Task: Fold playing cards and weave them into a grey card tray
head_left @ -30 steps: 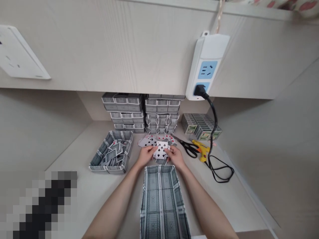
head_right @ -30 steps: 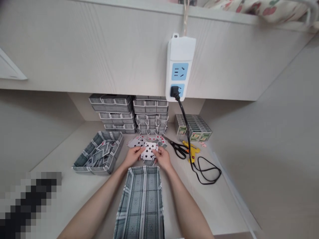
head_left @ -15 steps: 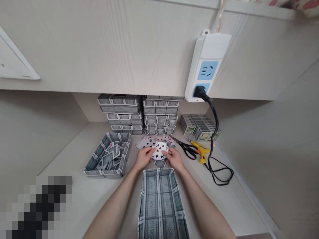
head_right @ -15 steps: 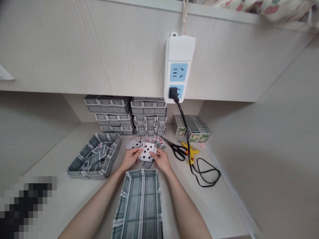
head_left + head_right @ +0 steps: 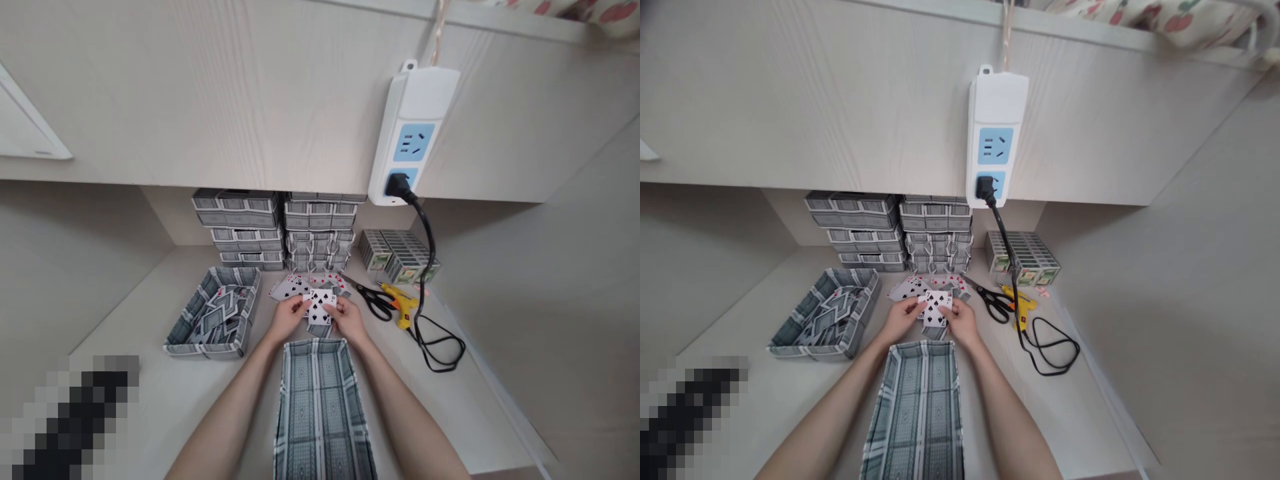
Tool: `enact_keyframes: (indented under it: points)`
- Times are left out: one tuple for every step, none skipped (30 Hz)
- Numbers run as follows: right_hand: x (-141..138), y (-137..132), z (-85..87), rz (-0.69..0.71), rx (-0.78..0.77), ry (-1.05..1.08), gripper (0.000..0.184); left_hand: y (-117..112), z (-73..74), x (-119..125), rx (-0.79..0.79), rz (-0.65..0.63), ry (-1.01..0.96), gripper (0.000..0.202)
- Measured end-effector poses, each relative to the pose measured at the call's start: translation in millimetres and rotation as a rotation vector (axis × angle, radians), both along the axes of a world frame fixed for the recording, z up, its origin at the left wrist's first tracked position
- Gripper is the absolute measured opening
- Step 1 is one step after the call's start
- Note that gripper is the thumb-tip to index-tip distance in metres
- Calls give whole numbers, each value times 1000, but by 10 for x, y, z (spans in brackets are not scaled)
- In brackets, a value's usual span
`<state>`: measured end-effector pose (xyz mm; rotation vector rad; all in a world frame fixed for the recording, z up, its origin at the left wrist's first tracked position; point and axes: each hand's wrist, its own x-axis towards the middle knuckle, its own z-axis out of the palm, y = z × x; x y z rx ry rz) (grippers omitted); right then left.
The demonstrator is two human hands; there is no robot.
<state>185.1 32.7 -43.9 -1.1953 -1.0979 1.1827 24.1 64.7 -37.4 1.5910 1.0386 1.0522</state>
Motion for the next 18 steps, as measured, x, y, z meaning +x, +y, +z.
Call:
enact_keyframes:
  points:
    - [-1, 1, -3, -10, 0, -1, 28, 2, -5, -2, 2, 5, 15, 32]
    - [-2, 0, -4, -16, 0, -2, 27, 3, -9, -3, 2, 11, 29, 32]
    - [-3, -1, -2, -20, -1, -2, 27, 4, -10, -5, 0, 18, 41, 32]
    - [-6, -3, 2, -19, -3, -3, 28, 3, -9, -5, -2, 25, 47, 32]
    - [-8, -7, 9, -15, -3, -3, 29, 1, -6, -5, -2, 32, 47, 32]
    - [-11, -11, 17, -8, -1, -2, 29, -2, -2, -5, 0, 40, 44, 32]
    - [-14, -14, 25, -3, 5, 2, 31, -7, 4, -3, 4, 46, 38, 32]
    - [-17, -17, 32, 0, 13, 8, 32, -12, 11, -1, 9, 52, 30, 32]
    - [-19, -18, 34, 2, 22, 14, 32, -17, 17, 2, 12, 56, 21, 32]
    - [-20, -17, 34, 1, 27, 17, 33, -22, 24, 6, 11, 61, 9, 32]
    - [-21, -15, 29, -4, 29, 16, 32, -25, 29, 10, 10, 64, -8, 32]
    - [-21, -11, 22, -10, 27, 13, 31, -26, 33, 14, 11, 68, -29, 32]
    - [-20, -7, 14, -14, 25, 9, 31, -27, 36, 18, 14, 71, -54, 32]
    - [-20, -4, 6, -21, 27, 7, 30, -26, 39, 22, 19, 73, -77, 34]
    - [-19, -1, -1, -27, 34, 12, 31, -25, 41, 26, 24, 74, -95, 35]
    - [-19, 1, -7, -35, 48, 22, 34, -26, 44, 30, 26, 74, -106, 37]
    - [-19, 3, -10, -39, 62, 34, 38, -28, 48, 33, 21, 71, -109, 39]
    - [-19, 3, -12, -41, 73, 44, 42, -32, 54, 36, 9, 68, -105, 40]
